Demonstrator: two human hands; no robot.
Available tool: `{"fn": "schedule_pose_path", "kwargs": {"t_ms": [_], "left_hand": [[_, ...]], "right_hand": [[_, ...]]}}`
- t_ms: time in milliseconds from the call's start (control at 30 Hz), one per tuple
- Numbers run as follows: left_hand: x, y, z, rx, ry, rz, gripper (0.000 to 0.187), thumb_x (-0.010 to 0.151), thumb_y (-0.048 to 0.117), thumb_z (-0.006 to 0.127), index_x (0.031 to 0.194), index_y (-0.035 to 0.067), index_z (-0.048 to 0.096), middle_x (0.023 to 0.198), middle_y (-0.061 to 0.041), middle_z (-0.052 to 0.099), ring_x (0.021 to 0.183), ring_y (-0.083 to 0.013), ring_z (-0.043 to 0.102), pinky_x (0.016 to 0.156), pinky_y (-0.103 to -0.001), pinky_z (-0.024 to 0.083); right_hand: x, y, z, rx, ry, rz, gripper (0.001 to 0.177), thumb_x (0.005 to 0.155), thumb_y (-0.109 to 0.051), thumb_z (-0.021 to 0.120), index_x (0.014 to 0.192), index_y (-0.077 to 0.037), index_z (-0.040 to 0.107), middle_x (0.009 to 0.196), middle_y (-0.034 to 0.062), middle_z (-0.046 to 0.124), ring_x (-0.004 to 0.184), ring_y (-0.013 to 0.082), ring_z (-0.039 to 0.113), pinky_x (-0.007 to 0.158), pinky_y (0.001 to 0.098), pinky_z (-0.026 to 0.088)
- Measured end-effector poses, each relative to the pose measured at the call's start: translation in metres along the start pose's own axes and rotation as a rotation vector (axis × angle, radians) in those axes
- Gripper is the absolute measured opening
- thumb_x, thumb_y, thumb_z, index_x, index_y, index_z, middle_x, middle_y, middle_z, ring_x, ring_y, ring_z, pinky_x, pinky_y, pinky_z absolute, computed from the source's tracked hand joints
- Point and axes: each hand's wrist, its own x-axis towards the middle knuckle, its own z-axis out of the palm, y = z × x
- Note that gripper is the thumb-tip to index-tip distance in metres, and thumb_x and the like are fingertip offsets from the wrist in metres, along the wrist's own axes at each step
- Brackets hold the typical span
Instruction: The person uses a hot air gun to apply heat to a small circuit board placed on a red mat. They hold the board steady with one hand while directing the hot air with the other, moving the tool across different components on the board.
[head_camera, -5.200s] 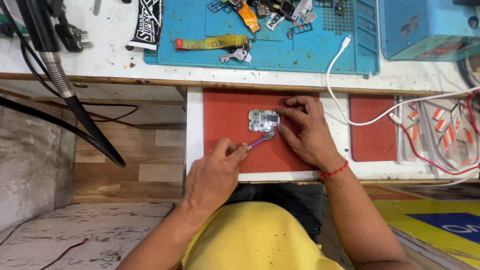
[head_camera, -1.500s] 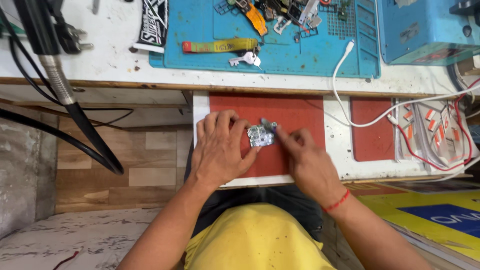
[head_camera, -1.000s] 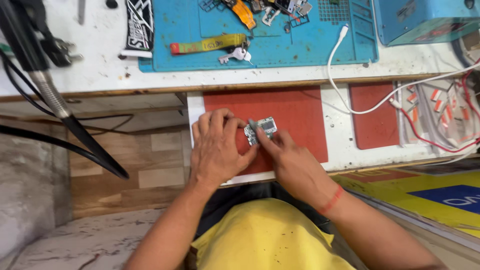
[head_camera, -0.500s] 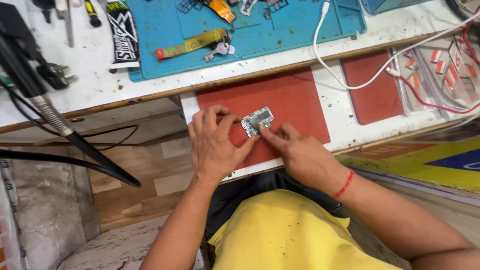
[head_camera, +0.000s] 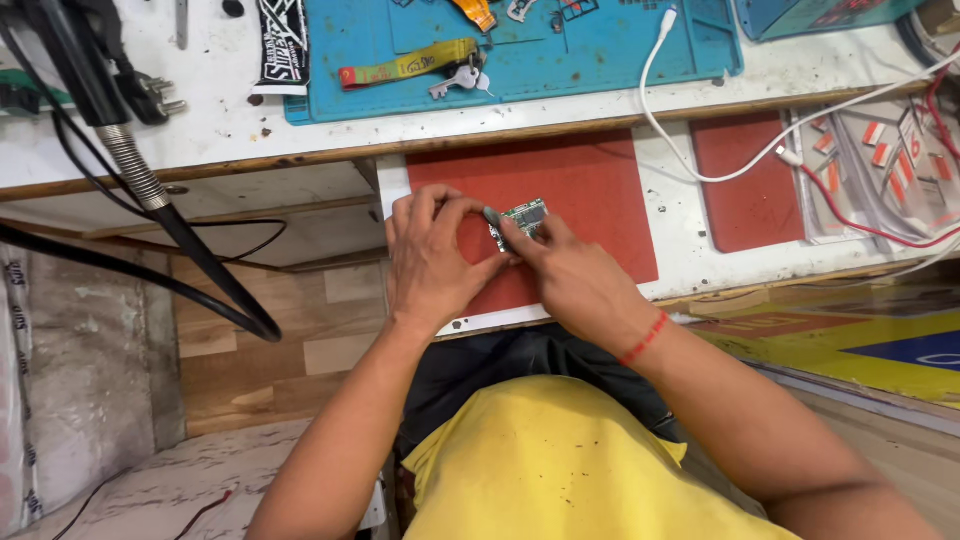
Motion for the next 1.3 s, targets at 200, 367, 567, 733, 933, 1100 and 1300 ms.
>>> {"fn": "schedule_pose_path", "kwargs": {"t_ms": [200, 367, 567, 733, 933, 1100, 1300], "left_hand": [[-0.003, -0.006, -0.007, 0.055, 0.020, 0.111, 0.052, 0.065, 0.040, 0.094, 0.106, 0.015, 0.076, 0.121, -0.005, 0.057, 0.118, -0.0304, 0.047, 0.101, -0.048, 0.035], [-0.005, 0.001, -0.005, 0.071, 0.015, 0.166, 0.044, 0.068, 0.039, 0.089, 0.104, 0.015, 0.077, 0.122, -0.004, 0.058, 0.119, -0.0290, 0.048, 0.101, -0.047, 0.036], [-0.006, 0.003, 0.000, 0.116, 0.004, 0.121, 0.046, 0.068, 0.041, 0.089, 0.102, 0.013, 0.075, 0.118, -0.005, 0.059, 0.117, -0.0298, 0.049, 0.100, -0.048, 0.036], [-0.005, 0.004, -0.003, 0.106, 0.058, 0.165, 0.047, 0.070, 0.043, 0.088, 0.103, 0.012, 0.074, 0.119, -0.006, 0.059, 0.116, -0.0291, 0.050, 0.099, -0.047, 0.037], [-0.004, 0.015, 0.006, 0.153, 0.085, 0.158, 0.046, 0.064, 0.035, 0.089, 0.094, 0.008, 0.069, 0.114, -0.008, 0.058, 0.115, -0.0310, 0.051, 0.098, -0.047, 0.039], [-0.001, 0.013, 0.017, 0.142, 0.102, 0.061, 0.044, 0.059, 0.033, 0.091, 0.088, 0.010, 0.067, 0.114, -0.008, 0.057, 0.115, -0.0317, 0.049, 0.099, -0.046, 0.040], [-0.004, 0.016, 0.014, 0.112, 0.084, 0.049, 0.048, 0.057, 0.033, 0.094, 0.089, 0.010, 0.068, 0.116, -0.006, 0.057, 0.115, -0.0308, 0.049, 0.098, -0.046, 0.039]], "right_hand": [[-0.020, 0.000, 0.007, 0.028, 0.117, 0.053, 0.062, 0.088, -0.001, 0.049, 0.147, -0.020, 0.054, 0.111, 0.0191, 0.061, 0.077, 0.0422, 0.067, 0.069, 0.0508, 0.055], [-0.025, 0.007, 0.012, 0.015, 0.108, -0.020, 0.071, 0.081, 0.003, 0.049, 0.150, -0.013, 0.049, 0.113, 0.0215, 0.059, 0.076, 0.0445, 0.066, 0.068, 0.0531, 0.054], [-0.024, 0.016, 0.008, 0.059, 0.088, -0.054, 0.069, 0.082, 0.003, 0.050, 0.149, -0.011, 0.049, 0.116, 0.0222, 0.060, 0.079, 0.0438, 0.065, 0.071, 0.0516, 0.054], [-0.005, 0.023, -0.008, 0.019, 0.170, 0.050, 0.058, 0.090, -0.004, 0.055, 0.146, -0.015, 0.053, 0.111, 0.0192, 0.061, 0.085, 0.0431, 0.065, 0.071, 0.0511, 0.053], [-0.011, 0.030, -0.004, 0.108, 0.178, 0.004, 0.051, 0.093, -0.008, 0.057, 0.144, -0.016, 0.057, 0.106, 0.0180, 0.061, 0.083, 0.0411, 0.066, 0.071, 0.0495, 0.054], [-0.013, 0.033, -0.002, 0.075, 0.092, -0.089, 0.055, 0.090, -0.006, 0.056, 0.144, -0.014, 0.055, 0.108, 0.0185, 0.062, 0.083, 0.0427, 0.065, 0.068, 0.0500, 0.054], [-0.008, 0.029, -0.008, 0.061, 0.079, -0.072, 0.059, 0.088, 0.000, 0.048, 0.145, -0.015, 0.056, 0.109, 0.0207, 0.061, 0.081, 0.0443, 0.065, 0.070, 0.0519, 0.053]]}}
